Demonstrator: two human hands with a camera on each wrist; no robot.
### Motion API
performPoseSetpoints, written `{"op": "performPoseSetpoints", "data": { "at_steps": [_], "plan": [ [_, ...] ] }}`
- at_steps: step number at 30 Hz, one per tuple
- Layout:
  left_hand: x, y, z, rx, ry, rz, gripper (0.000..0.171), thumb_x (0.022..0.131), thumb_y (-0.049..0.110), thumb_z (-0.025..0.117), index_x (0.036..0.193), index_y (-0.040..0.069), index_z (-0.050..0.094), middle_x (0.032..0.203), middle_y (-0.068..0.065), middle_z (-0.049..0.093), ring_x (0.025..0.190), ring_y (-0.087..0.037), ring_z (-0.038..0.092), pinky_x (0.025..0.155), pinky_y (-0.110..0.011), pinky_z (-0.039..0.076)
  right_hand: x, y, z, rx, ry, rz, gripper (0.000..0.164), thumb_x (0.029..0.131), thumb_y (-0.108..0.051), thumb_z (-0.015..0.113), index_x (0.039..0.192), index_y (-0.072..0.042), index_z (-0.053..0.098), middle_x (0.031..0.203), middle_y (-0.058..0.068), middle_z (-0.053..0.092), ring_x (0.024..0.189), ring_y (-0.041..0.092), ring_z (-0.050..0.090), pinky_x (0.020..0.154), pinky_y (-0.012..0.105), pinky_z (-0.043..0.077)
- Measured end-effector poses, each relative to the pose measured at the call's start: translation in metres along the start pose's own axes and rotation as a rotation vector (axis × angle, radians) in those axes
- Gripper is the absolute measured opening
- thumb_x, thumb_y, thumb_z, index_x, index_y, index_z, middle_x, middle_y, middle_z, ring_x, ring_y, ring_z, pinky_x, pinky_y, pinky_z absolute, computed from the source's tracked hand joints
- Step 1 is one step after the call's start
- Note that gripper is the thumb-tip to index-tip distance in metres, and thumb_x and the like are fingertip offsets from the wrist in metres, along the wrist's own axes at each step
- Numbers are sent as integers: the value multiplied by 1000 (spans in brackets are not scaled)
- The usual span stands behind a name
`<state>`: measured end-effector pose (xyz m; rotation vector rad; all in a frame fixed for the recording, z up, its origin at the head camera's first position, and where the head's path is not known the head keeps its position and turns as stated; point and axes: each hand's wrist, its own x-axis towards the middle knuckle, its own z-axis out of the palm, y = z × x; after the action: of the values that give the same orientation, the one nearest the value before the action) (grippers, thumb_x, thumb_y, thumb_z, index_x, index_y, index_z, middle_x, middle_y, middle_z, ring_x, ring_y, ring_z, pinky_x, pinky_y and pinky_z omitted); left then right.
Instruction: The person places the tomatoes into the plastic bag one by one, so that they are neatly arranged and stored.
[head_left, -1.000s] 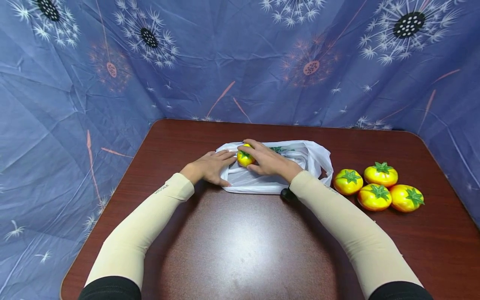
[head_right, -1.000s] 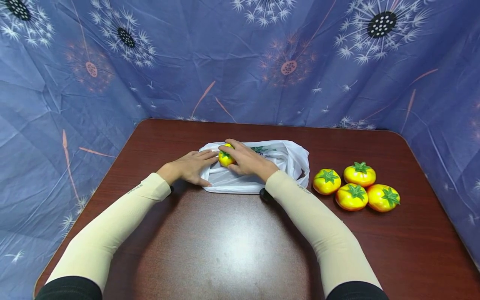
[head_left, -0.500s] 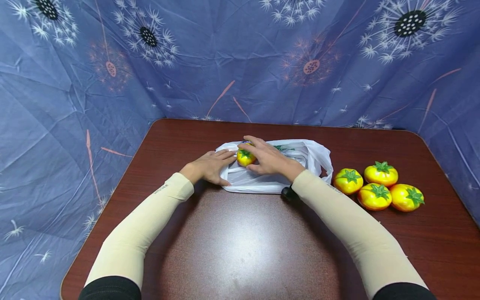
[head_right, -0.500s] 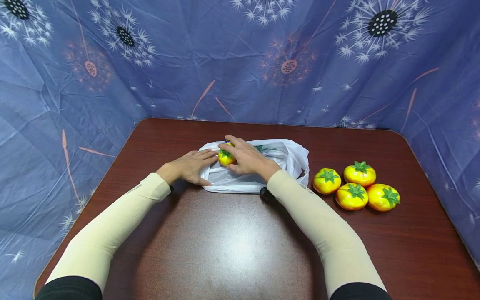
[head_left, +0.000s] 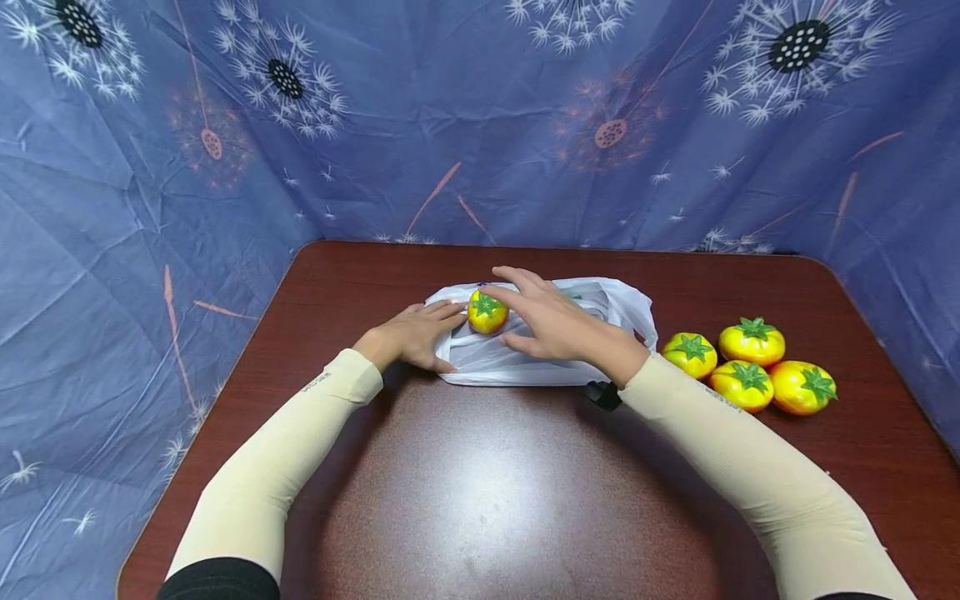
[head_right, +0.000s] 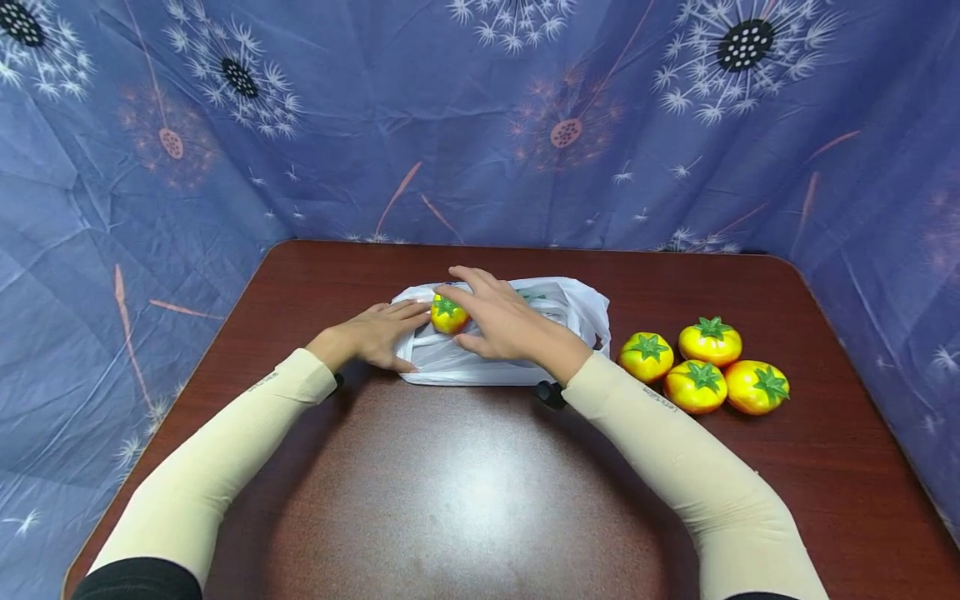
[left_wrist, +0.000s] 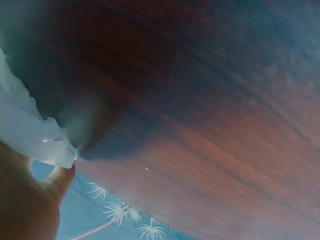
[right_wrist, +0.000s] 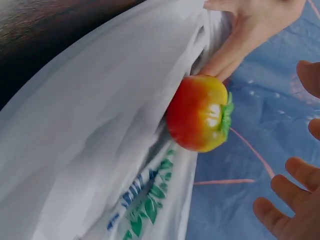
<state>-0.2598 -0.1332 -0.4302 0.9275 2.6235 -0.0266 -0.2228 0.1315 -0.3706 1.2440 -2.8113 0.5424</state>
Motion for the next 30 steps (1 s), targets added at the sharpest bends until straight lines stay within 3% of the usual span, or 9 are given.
{"op": "performPoseSetpoints", "data": {
  "at_steps": [13,24,30],
  "plan": [
    [-2,-1,1,-14,-2,6,99,82,62,67,159,20,22,169,0,14,157,-24,11,123,-56,19,-48,1,-26,-33,60,-21,72,87,-31,75,150,-17,42,163,12,26,148,34,30,111,62,37],
    [-1,-1,0,-15,-3,13,98,82,61,66,160,21,22,169,0,14,157,-24,11,123,-54,20,-91,21,-54,-117,106,51,75,84,-27,77,150,-16,42,162,15,26,146,38,30,104,68,35],
    [-2,0,-1,-21,-18,-1,99,82,61,67,160,21,21,169,0,12,158,-23,10,124,-54,19,-112,37,-64,-124,180,62,76,79,-19,81,146,-10,46,159,21,31,141,45,34,102,70,34]
  ]
}}
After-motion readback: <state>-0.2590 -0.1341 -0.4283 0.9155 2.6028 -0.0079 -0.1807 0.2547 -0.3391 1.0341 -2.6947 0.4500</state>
